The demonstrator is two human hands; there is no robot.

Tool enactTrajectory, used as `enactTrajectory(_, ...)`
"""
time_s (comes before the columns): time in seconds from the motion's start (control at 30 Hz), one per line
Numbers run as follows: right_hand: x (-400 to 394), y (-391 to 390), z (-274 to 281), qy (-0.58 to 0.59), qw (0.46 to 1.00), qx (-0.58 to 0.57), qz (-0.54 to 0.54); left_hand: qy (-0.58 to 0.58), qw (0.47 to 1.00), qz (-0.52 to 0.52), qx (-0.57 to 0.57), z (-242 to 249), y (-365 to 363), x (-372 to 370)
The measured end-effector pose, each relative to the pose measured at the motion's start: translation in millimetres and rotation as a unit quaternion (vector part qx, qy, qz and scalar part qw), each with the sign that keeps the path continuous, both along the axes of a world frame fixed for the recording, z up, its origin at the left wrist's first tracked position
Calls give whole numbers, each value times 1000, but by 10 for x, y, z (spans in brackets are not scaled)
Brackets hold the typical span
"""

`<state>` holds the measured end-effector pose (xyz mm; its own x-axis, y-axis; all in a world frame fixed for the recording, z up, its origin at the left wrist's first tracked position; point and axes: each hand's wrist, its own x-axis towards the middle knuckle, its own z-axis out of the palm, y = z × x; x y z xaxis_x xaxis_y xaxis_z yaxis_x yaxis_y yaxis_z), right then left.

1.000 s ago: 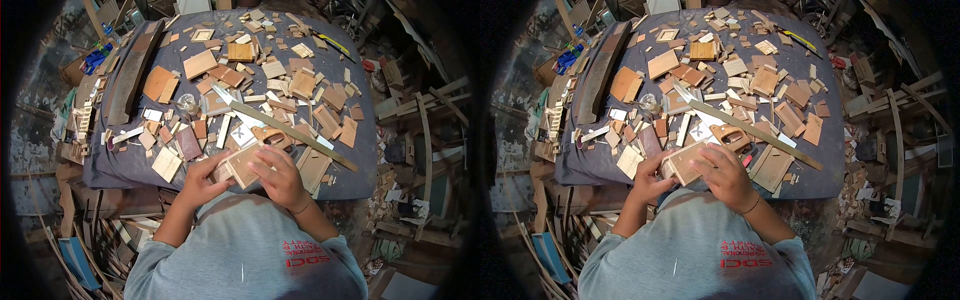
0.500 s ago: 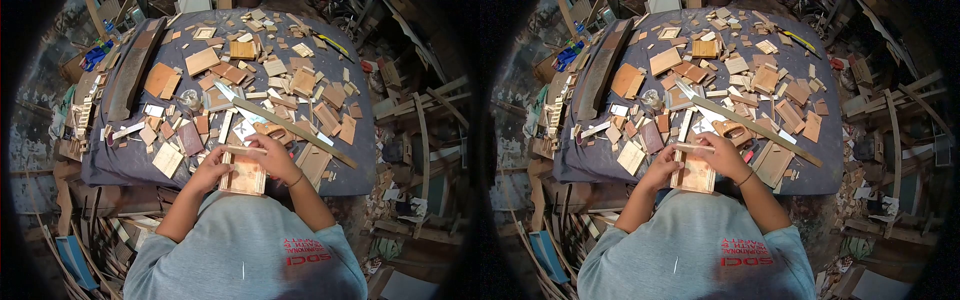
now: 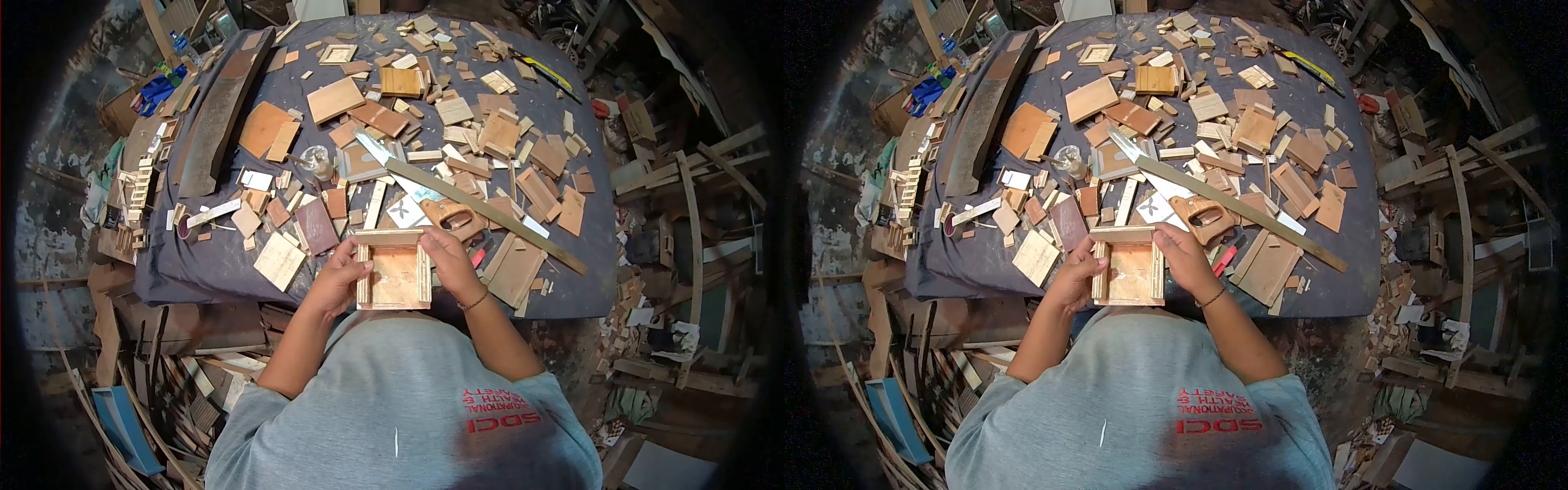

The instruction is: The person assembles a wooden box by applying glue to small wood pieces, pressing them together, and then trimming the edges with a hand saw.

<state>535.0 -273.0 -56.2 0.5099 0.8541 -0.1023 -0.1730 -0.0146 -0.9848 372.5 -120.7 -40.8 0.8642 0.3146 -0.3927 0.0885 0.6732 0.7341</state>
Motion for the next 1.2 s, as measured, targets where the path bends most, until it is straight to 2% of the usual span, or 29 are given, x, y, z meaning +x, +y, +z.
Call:
enactTrajectory(0.1, -17, 41, 31, -48, 999, -11, 15, 7, 999, -9, 31, -9, 14, -9)
enactTrajectory(0.17, 37, 61, -99, -199, 979, -16, -41, 15, 998, -20, 59, -15, 24, -12)
enactTrajectory(0.2, 69, 79, -207, -200, 979, -16, -45, 35, 997, -18, 61, -29, 42, -22)
enactTrajectory(0.23, 102, 111, -343, -85, 983, 18, -160, 54, 996, -16, 63, -48, 60, -34)
enactTrajectory(0.27, 150, 136, -474, 32, 961, 54, -270, 52, 996, -21, 64, -82, 79, -46)
enactTrajectory(0.3, 210, 166, -546, 18, 948, 53, -314, 57, 997, 13, 48, -130, 105, -63)
enactTrajectory(0.33, 246, 141, -611, 17, 946, 54, -318, 62, 996, 48, 31, -170, 142, -89)
enactTrajectory(0.4, 319, 28, -745, -65, 974, -77, -204, 73, 997, 31, 16, -188, 213, -140)
enactTrajectory(0.43, 354, 4, -849, -79, 973, -157, -150, 63, 996, 56, -7, -166, 215, -151)
enactTrajectory(0.47, 332, -13, -965, -77, 973, -159, -147, 55, 995, 83, -31, -156, 220, -174)
enactTrajectory(0.5, 284, 1, -999, -261, 917, -172, -247, 49, 995, 82, -36, -155, 233, -176)
enactTrajectory(0.53, 263, 28, -1000, -434, 818, -175, -334, 51, 994, 87, -36, -151, 241, -169)
enactTrajectory(0.57, 307, 21, -1114, -292, 903, -160, -273, 38, 995, 82, -31, -150, 237, -148)
enactTrajectory(0.6, 289, 35, -950, -290, 904, -160, -269, 26, 996, 75, -25, -131, 225, -119)
enactTrajectory(0.63, 254, 47, -583, -41, 983, -112, -141, 29, 997, 66, -25, -126, 217, -85)
enactTrajectory(0.67, 222, 57, -327, 212, 976, -53, -5, 33, 997, 64, -25, -142, 203, -71)
enactTrajectory(0.7, 152, 74, -273, 311, 950, -17, 29, 38, 997, 55, -26, -171, 191, -43)
enactTrajectory(0.73, 103, 106, -209, 312, 950, -17, 24, 41, 998, 45, -27, -185, 179, -3)
enactTrajectory(0.8, 57, 160, -120, 189, 981, -14, 37, 51, 998, 32, -15, -169, 148, 49)
enactTrajectory(1.0, 100, 90, -291, 201, 980, -14, -5, 71, 997, -1, 30, -265, 104, 160)
enactTrajectory(1.2, 372, -5, -323, 227, 973, -44, -21, 78, 996, -32, -15, -347, 105, 446)
